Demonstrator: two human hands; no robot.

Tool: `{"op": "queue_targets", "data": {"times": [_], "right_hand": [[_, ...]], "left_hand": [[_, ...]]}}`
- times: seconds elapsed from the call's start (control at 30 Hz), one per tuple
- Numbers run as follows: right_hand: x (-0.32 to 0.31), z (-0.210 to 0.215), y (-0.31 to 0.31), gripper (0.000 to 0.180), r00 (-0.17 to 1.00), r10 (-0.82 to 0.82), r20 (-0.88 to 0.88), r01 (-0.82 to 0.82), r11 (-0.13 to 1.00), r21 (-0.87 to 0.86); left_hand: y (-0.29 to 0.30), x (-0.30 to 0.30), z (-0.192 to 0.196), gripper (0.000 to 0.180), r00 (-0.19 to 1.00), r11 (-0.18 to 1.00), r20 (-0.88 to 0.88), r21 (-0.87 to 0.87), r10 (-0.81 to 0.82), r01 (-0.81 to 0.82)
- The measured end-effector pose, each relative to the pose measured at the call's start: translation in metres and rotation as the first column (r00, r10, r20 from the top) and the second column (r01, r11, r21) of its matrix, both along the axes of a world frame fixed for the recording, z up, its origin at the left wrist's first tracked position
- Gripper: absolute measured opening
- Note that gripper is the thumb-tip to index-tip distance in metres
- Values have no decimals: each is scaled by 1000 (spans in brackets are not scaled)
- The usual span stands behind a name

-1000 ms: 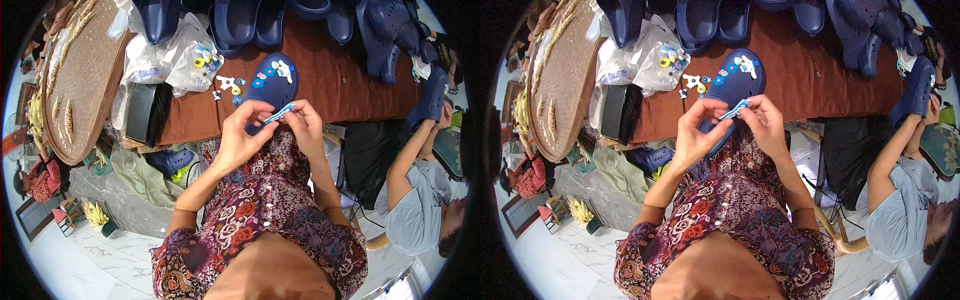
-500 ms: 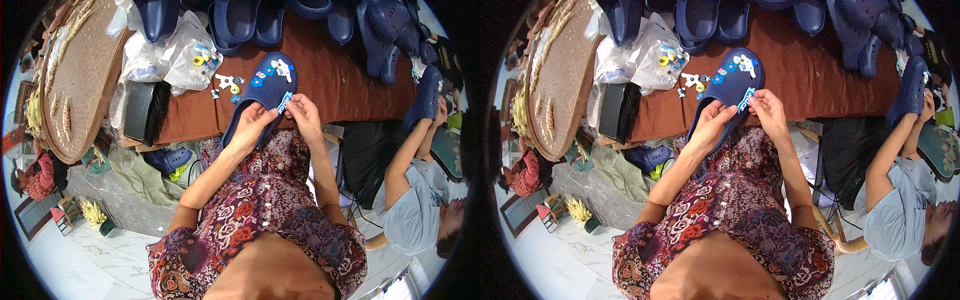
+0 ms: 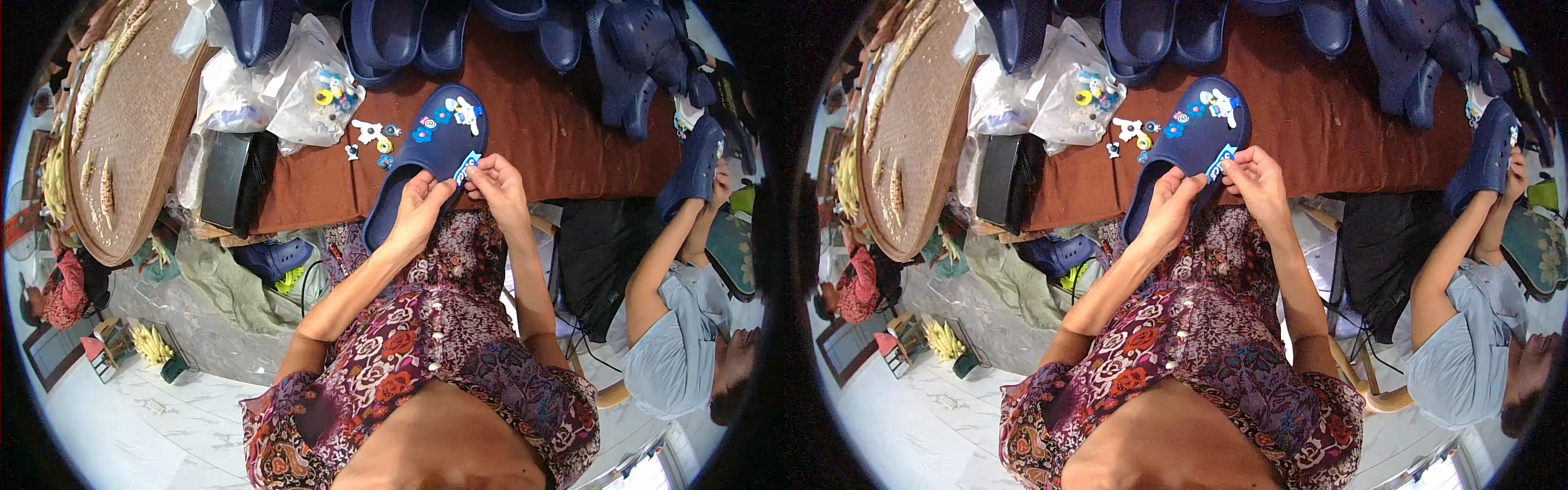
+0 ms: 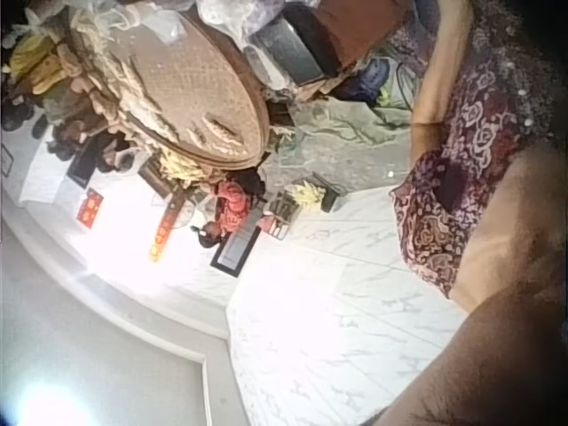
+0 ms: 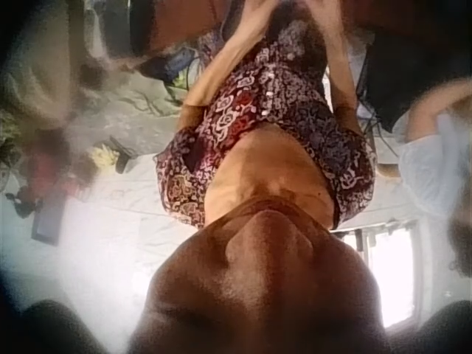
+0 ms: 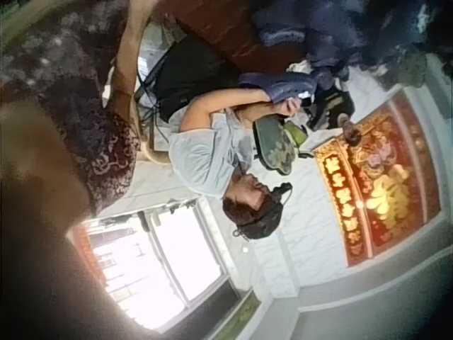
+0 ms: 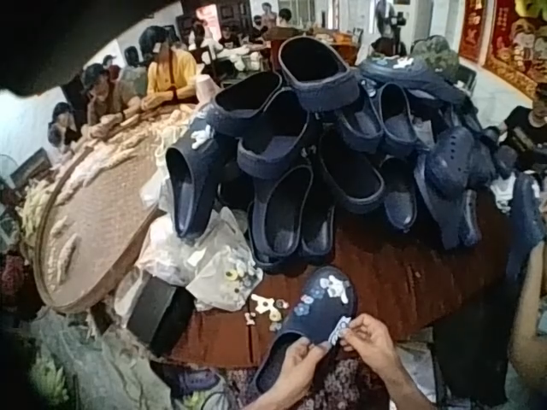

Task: Attaching decorative charms to the holes of blue clog-style shoes.

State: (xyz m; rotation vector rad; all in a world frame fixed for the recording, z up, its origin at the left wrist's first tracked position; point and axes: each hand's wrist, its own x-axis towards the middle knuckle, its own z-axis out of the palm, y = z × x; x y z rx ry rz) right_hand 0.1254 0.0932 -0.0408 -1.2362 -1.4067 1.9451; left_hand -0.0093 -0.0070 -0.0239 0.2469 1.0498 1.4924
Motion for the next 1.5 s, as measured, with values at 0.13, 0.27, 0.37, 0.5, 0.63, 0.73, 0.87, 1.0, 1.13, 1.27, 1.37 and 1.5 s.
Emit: {"op": "queue_targets", "data": {"times": [0.13, 0.27, 0.37, 0.5, 0.63, 0.73, 0.87, 1.0, 1.13, 1.27, 1.37, 1.5], "right_hand": [[-1, 1, 5, 14, 1000, 7, -2, -7, 997, -71], [0, -6, 5, 14, 999, -6, -34, 1, 993, -121], [-2, -9, 1, 13, 999, -32, -38, 29, 997, -69], [-5, -9, 0, 14, 997, -58, -43, 56, 998, -40], [-6, -13, -3, 16, 989, -72, -127, 68, 997, -32], [-2, -17, -1, 26, 965, -183, -189, 192, 981, 31], [-11, -13, 35, 25, 975, -199, -103, 223, 906, 359], [-35, -2, 61, 28, 991, -109, 81, 30, 758, 651], [-41, 1, 64, 26, 988, -74, 134, -54, 649, 759], [-40, -2, 61, 21, 989, -107, 106, -19, 611, 791], [-42, 0, 60, 20, 984, -117, 138, -52, 546, 836], [-40, -2, 54, 23, 981, -132, 144, -44, 570, 820]], "left_hand": [[0, 3, -4, 31, 999, 999, 19, 22, 32, -33], [0, 6, -7, 33, 999, 999, 17, 32, 34, -34], [-1, 7, -14, 33, 999, 998, 22, 32, 50, -50], [1, 6, -13, 34, 996, 996, 62, 56, 65, -68], [1, 4, -6, 35, 995, 996, 75, 57, 70, -74], [3, 3, 2, 38, 995, 997, 85, 43, 55, -59], [4, -8, 6, 41, 984, 994, 146, 25, 104, -108], [15, -17, 2, 42, 946, 981, 273, 28, 175, -190], [16, -18, 0, 43, 923, 982, 345, 19, 171, -189], [14, -16, -5, 42, 915, 981, 359, -10, 183, -192], [12, -18, -11, 40, 914, 982, 365, -17, 181, -188], [11, -18, -2, 35, 883, 979, 423, -66, 202, -192]]}}
